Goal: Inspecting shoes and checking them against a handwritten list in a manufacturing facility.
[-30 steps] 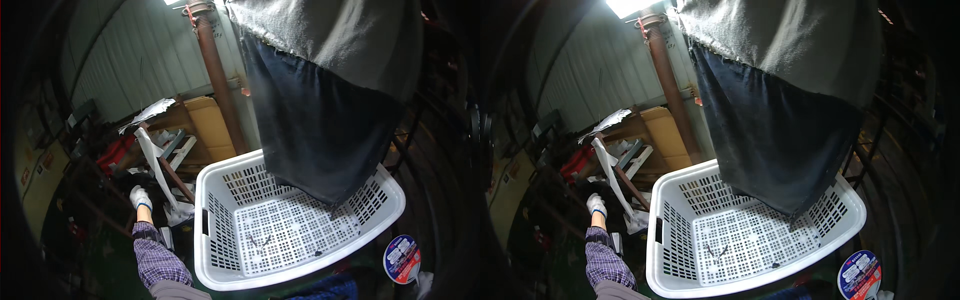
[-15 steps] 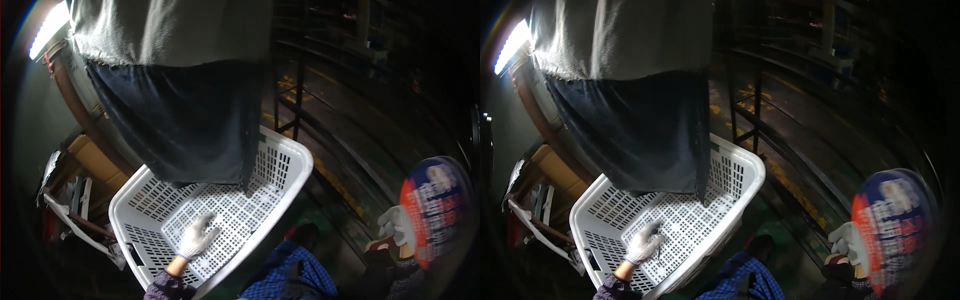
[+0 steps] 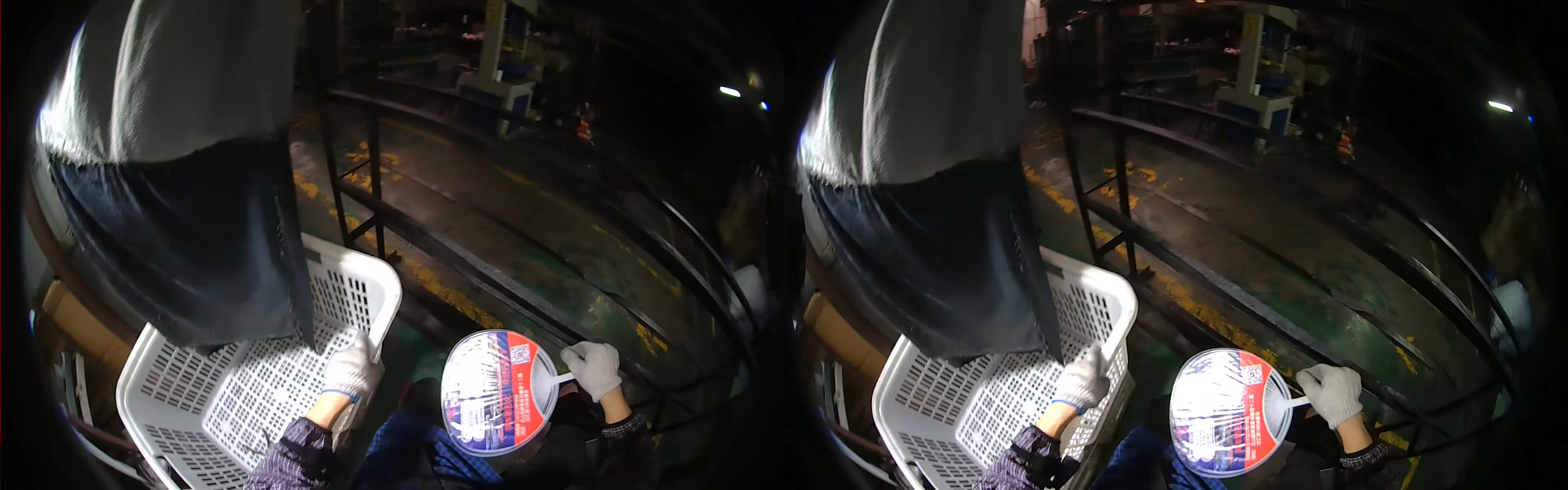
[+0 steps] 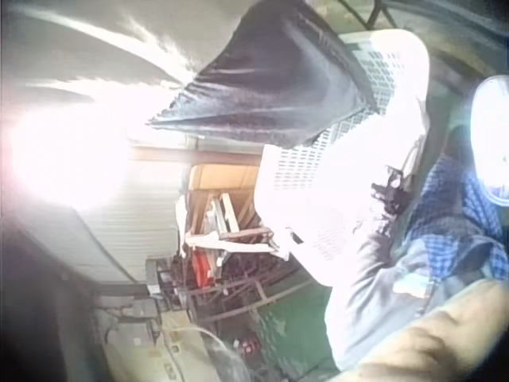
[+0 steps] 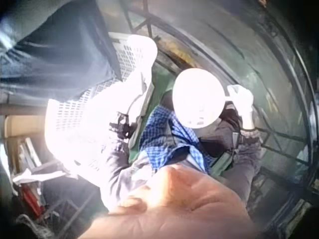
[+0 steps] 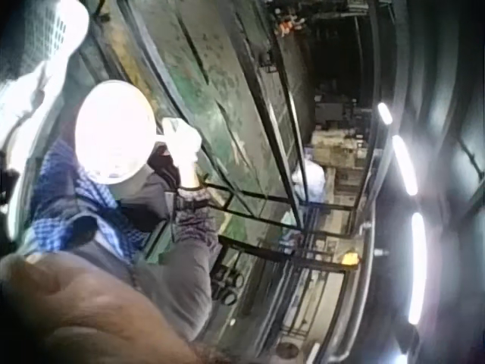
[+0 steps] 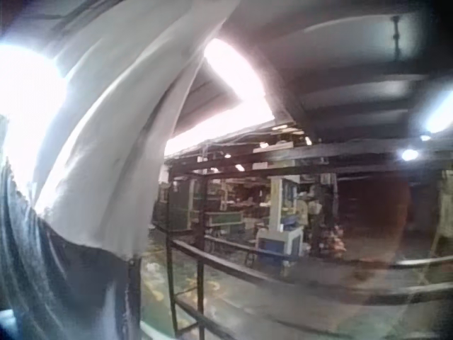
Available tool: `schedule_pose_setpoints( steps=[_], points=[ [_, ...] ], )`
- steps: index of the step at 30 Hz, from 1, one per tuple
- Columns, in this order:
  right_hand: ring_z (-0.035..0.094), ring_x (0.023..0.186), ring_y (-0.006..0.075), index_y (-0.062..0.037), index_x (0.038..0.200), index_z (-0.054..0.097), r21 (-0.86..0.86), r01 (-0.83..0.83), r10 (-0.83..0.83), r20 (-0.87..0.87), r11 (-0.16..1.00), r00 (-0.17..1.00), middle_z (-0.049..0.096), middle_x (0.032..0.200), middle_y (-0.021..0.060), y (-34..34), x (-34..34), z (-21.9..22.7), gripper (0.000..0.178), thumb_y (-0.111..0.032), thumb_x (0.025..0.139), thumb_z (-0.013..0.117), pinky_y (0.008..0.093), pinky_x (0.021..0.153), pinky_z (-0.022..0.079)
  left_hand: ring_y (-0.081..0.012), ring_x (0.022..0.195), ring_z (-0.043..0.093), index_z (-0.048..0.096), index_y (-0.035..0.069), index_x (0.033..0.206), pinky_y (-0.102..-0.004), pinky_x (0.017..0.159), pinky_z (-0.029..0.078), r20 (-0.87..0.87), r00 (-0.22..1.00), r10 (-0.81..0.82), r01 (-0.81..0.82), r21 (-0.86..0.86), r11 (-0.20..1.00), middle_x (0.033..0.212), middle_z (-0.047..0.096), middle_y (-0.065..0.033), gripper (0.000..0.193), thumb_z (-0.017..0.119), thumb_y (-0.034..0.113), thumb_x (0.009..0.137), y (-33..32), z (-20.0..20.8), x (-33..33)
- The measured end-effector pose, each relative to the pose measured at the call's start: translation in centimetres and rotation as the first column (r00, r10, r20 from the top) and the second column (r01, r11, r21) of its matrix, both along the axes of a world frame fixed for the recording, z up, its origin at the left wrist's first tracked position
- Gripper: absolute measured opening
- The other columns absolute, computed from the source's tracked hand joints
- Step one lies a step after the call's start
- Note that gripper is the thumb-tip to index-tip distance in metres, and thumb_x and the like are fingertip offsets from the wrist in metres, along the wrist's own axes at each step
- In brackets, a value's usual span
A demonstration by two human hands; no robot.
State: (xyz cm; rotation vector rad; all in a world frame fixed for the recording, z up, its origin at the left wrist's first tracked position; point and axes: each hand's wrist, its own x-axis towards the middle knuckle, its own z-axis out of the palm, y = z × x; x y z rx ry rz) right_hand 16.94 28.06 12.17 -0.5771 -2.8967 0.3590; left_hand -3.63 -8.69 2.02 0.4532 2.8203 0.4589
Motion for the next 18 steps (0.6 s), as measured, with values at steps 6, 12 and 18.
schedule_pose_setpoints(
  steps=[6,12,18],
  points=[
    [0.046,0.042,0.0129,0.0048,0.094,0.068,-0.826,-0.480,-0.126,-0.532,0.297,0.837,0.064,0.067,0.0100,-0.5,1.2,-4.0,0.035,-0.030,0.091,0.069,0.0339,0.046,0.054,-0.0450,0.077,0.069,0.039,0.000,0.136,-0.0535,0.075,0.054,0.062,0.993,-0.102,0.107,-0.090,0.990,0.084,0.070,-0.0265,0.066,0.063,0.037,0.086,-2.2,-0.9,1.8],
    [0.067,0.071,0.0141,0.0009,0.094,0.076,-0.123,0.074,-0.047,0.207,0.990,0.977,0.072,0.074,0.0055,-0.5,0.2,-5.1,0.039,-0.038,0.090,0.071,0.0281,0.064,0.053,-0.0438,0.077,0.069,0.040,0.001,0.135,-0.0530,0.075,0.053,-0.387,0.907,-0.168,0.194,0.028,0.981,0.083,0.069,-0.0253,0.066,0.064,0.039,0.086,0.1,1.0,3.1],
    [0.056,0.048,0.0143,0.0001,0.094,0.072,-0.979,-0.192,-0.343,-0.201,0.062,0.918,0.068,0.076,0.0110,-0.7,0.9,-4.4,0.024,-0.023,0.094,0.067,0.0281,0.048,0.051,-0.0421,0.078,0.069,0.043,0.002,0.133,-0.0520,0.075,0.053,-0.324,0.694,-0.643,0.697,0.076,0.713,0.083,0.069,-0.0236,0.063,0.064,0.038,0.086,6.1,0.9,4.6]
  ],
)
